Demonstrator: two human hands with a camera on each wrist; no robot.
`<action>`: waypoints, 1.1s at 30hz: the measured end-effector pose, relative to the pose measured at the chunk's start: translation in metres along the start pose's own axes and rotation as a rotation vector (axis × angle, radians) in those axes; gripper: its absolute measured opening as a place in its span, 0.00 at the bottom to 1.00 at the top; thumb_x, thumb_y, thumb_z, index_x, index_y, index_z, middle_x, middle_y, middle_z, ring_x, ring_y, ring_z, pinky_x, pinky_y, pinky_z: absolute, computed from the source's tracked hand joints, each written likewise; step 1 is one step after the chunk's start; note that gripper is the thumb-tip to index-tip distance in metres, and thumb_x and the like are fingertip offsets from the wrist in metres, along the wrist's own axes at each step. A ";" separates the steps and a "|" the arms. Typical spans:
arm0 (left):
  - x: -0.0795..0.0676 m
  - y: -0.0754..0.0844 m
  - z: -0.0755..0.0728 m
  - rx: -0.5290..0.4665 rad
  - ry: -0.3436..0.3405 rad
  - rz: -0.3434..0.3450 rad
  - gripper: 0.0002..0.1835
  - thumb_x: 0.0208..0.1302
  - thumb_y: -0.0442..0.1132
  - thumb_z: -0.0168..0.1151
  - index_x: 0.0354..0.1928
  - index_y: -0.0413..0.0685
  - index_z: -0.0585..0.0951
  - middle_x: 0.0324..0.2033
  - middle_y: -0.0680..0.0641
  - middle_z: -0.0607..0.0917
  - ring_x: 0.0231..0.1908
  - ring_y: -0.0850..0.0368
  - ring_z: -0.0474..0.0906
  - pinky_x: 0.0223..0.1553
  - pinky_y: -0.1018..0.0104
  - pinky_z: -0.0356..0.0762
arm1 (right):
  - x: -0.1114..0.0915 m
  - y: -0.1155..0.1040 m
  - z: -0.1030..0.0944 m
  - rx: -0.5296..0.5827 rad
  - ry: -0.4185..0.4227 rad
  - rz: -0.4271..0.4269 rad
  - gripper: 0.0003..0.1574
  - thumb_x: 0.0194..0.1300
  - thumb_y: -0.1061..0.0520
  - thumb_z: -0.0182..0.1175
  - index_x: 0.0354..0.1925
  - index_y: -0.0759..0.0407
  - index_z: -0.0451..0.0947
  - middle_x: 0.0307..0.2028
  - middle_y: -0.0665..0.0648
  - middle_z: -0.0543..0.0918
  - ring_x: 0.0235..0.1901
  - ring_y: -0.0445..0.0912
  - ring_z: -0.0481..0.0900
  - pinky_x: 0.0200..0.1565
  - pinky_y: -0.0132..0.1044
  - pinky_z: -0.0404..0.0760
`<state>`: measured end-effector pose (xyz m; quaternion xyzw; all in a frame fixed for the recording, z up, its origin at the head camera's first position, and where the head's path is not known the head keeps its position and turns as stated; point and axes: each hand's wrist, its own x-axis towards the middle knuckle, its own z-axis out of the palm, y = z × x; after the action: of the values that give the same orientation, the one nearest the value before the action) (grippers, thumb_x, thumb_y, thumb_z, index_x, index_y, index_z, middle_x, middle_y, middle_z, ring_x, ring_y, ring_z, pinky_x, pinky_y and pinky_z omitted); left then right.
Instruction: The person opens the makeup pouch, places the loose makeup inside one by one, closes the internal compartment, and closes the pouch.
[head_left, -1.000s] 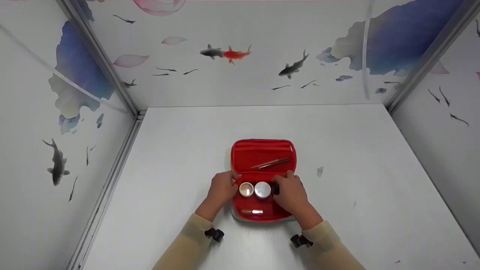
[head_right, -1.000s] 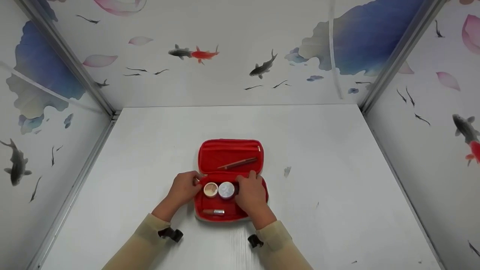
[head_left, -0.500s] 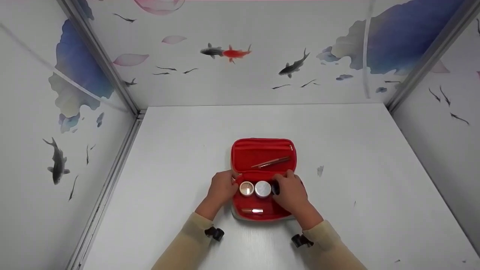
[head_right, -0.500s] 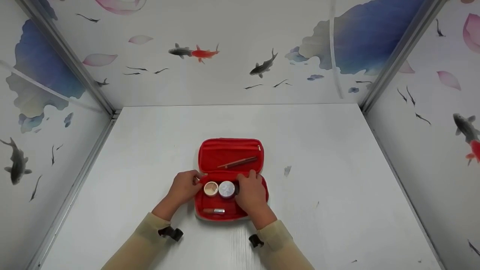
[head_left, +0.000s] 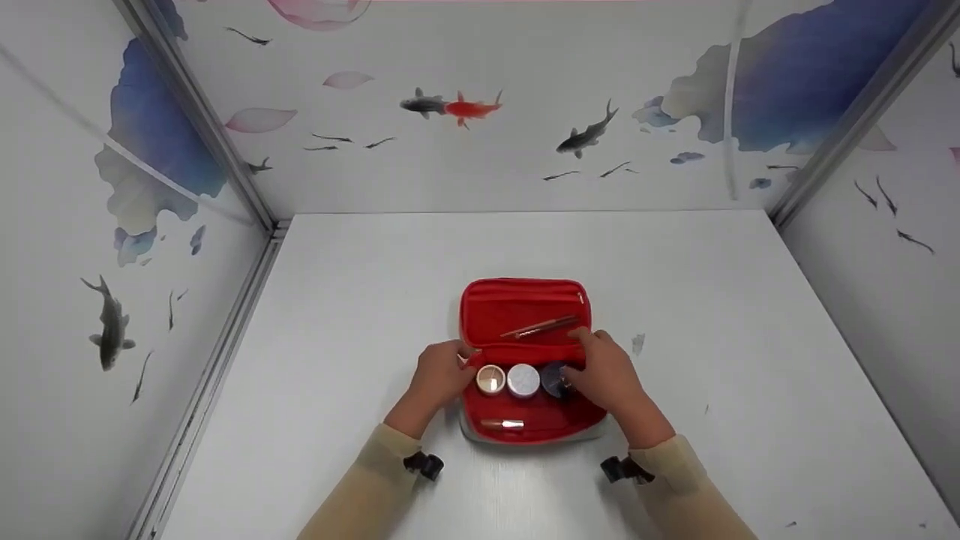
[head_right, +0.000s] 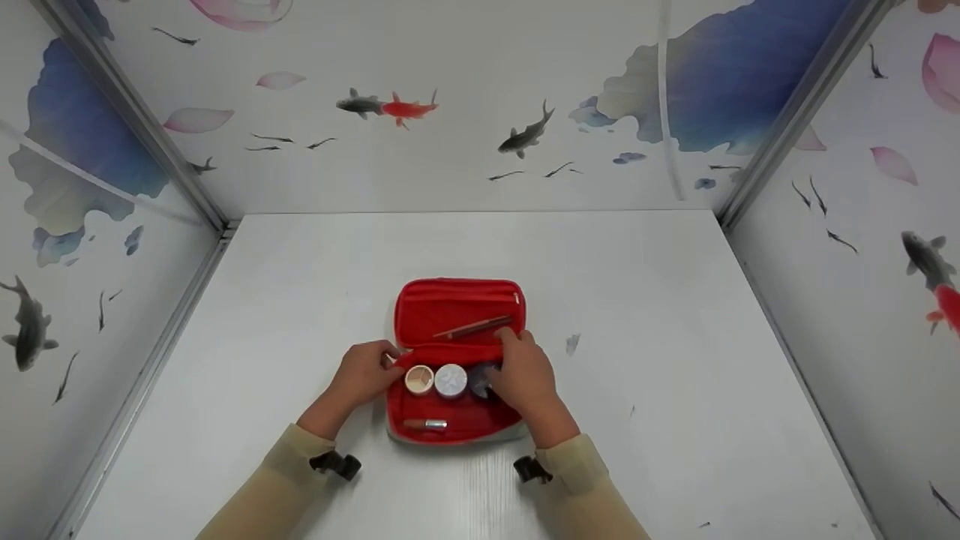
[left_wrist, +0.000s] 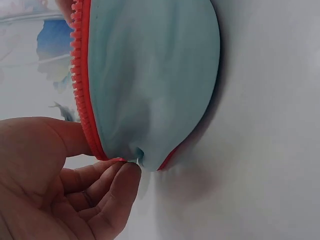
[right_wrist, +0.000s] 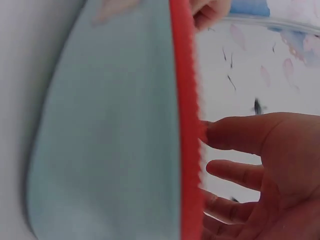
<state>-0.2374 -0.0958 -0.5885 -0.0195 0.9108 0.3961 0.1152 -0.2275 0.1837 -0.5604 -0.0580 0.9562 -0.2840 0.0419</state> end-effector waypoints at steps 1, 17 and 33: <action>0.000 0.002 -0.001 -0.001 -0.004 -0.017 0.09 0.71 0.39 0.66 0.49 0.45 0.84 0.29 0.49 0.83 0.25 0.57 0.79 0.26 0.68 0.78 | 0.003 0.003 -0.006 0.013 -0.002 0.013 0.35 0.66 0.56 0.72 0.68 0.61 0.74 0.56 0.68 0.81 0.54 0.59 0.83 0.56 0.57 0.87; 0.050 0.009 -0.016 -0.041 0.103 -0.078 0.28 0.74 0.41 0.62 0.69 0.32 0.75 0.55 0.35 0.87 0.50 0.47 0.85 0.51 0.53 0.88 | 0.080 0.039 -0.029 0.294 -0.099 0.243 0.41 0.78 0.53 0.56 0.78 0.72 0.58 0.69 0.77 0.74 0.67 0.66 0.78 0.65 0.57 0.81; 0.061 0.014 -0.010 -0.010 0.089 -0.020 0.18 0.71 0.31 0.61 0.61 0.37 0.79 0.50 0.39 0.88 0.48 0.48 0.84 0.52 0.54 0.86 | 0.083 0.052 -0.030 0.666 -0.120 0.317 0.36 0.84 0.49 0.48 0.81 0.62 0.58 0.69 0.72 0.75 0.64 0.60 0.81 0.59 0.47 0.87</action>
<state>-0.3007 -0.0900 -0.5860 -0.0468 0.9127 0.3983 0.0785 -0.3173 0.2316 -0.5676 0.0912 0.8043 -0.5656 0.1578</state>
